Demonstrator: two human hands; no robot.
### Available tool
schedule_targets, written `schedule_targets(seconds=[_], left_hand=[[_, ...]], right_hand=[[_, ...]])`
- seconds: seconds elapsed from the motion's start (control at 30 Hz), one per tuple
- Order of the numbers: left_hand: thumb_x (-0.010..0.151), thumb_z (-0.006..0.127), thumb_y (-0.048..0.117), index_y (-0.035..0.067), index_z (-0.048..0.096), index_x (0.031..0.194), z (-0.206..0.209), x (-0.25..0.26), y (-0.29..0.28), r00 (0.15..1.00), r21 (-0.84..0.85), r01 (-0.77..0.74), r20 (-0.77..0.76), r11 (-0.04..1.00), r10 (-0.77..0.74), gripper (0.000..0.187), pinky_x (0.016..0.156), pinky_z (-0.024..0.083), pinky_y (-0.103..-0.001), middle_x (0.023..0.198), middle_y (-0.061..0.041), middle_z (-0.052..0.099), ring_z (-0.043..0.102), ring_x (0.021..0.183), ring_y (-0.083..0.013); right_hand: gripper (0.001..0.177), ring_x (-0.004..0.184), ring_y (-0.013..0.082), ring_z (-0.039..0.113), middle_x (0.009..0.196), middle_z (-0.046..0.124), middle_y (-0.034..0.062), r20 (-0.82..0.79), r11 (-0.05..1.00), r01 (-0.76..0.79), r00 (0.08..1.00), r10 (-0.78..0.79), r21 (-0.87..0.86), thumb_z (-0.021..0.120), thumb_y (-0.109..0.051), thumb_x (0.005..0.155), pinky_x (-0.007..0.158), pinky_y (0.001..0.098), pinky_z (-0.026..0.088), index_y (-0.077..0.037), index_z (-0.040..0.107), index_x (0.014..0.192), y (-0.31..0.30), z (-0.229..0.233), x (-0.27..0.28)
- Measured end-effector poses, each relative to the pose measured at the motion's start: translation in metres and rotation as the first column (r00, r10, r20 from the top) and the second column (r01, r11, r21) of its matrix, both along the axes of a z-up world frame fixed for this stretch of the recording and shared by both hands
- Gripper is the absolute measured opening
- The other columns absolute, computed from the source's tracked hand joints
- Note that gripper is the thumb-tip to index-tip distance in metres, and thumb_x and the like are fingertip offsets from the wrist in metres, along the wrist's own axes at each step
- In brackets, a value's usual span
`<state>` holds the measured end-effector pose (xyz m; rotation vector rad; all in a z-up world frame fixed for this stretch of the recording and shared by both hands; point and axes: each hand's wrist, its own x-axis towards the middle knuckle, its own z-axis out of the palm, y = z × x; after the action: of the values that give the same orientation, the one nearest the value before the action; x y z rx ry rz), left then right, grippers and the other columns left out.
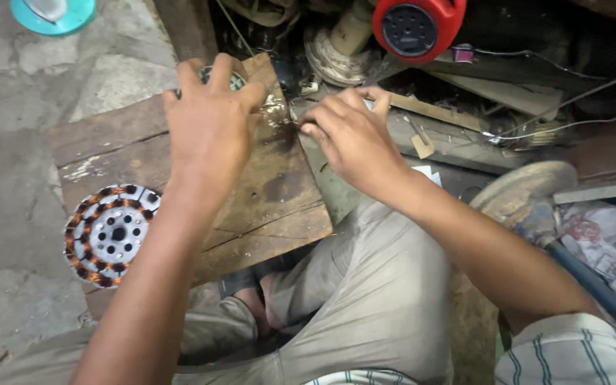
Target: The person is winding copper wire by hand onto a circular metal component with multiple slots. They pull the wire from a spool and carefully wrap it around the slots of the component, which is placed on a small wooden stool.
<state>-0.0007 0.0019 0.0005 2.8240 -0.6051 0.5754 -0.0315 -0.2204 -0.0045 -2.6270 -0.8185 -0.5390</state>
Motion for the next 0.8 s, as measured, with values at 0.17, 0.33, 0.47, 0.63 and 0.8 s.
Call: schedule_targets(seconds=[0.17, 0.33, 0.47, 0.63, 0.8], left_hand=[[0.084, 0.081, 0.026, 0.022, 0.075, 0.108, 0.002, -0.004, 0.000, 1.000, -0.005, 0.014, 0.000, 1.000, -0.014, 0.026, 0.088, 0.046, -0.060, 0.128, -0.008, 0.059, 0.048, 0.125, -0.0434], [0.082, 0.083, 0.027, 0.023, 0.076, 0.109, 0.001, -0.004, 0.001, 1.000, 0.027, 0.006, 0.013, 1.000, -0.006, 0.028, 0.086, 0.046, -0.059, 0.129, -0.010, 0.058, 0.049, 0.123, -0.0442], [0.085, 0.084, 0.030, 0.022, 0.075, 0.104, -0.001, -0.004, 0.002, 1.000, 0.044, 0.001, 0.026, 0.999, -0.002, 0.022, 0.086, 0.047, -0.056, 0.131, -0.010, 0.058, 0.050, 0.124, -0.0421], [0.083, 0.085, 0.030, 0.023, 0.076, 0.103, -0.001, -0.003, 0.004, 0.999, 0.036, 0.012, 0.029, 0.999, -0.013, 0.023, 0.084, 0.047, -0.056, 0.129, -0.010, 0.058, 0.050, 0.123, -0.0425], [0.086, 0.085, 0.029, 0.022, 0.075, 0.103, 0.002, -0.005, 0.005, 1.000, 0.017, 0.028, 0.010, 0.999, -0.028, 0.020, 0.086, 0.047, -0.056, 0.129, -0.007, 0.059, 0.050, 0.124, -0.0412]], right_hand=[[0.006, 0.098, 0.0181, 0.061, 0.096, 0.073, -0.0028, -0.042, 1.000, -0.008, 0.999, 0.009, 0.022, 0.075, -0.016, 0.095, 0.102, 0.0447, 0.028, -0.015, 0.075, 0.102, -0.026, -0.016, 0.000], [0.010, 0.093, 0.0097, 0.065, 0.094, 0.077, -0.0059, -0.177, 0.992, 0.067, 0.983, -0.048, 0.106, 0.071, -0.015, 0.101, 0.104, 0.0394, 0.025, -0.019, 0.079, 0.105, -0.095, -0.028, 0.005], [0.011, 0.087, 0.0124, 0.070, 0.101, 0.077, 0.0002, -0.282, 0.983, 0.153, 0.952, -0.118, 0.105, 0.068, -0.015, 0.105, 0.083, 0.0309, 0.054, -0.017, 0.077, 0.112, -0.173, -0.025, 0.003], [0.016, 0.094, 0.0189, 0.073, 0.110, 0.077, 0.0062, -0.405, 0.877, 0.472, 0.787, -0.465, -0.090, 0.067, -0.022, 0.105, 0.083, 0.0353, 0.059, -0.015, 0.077, 0.116, -0.260, -0.020, -0.027], [0.019, 0.098, 0.0201, 0.071, 0.114, 0.077, 0.0092, -0.289, 0.841, 0.486, 0.791, -0.539, -0.237, 0.065, -0.021, 0.108, 0.080, 0.0363, 0.058, -0.008, 0.077, 0.113, -0.351, -0.036, -0.052]])
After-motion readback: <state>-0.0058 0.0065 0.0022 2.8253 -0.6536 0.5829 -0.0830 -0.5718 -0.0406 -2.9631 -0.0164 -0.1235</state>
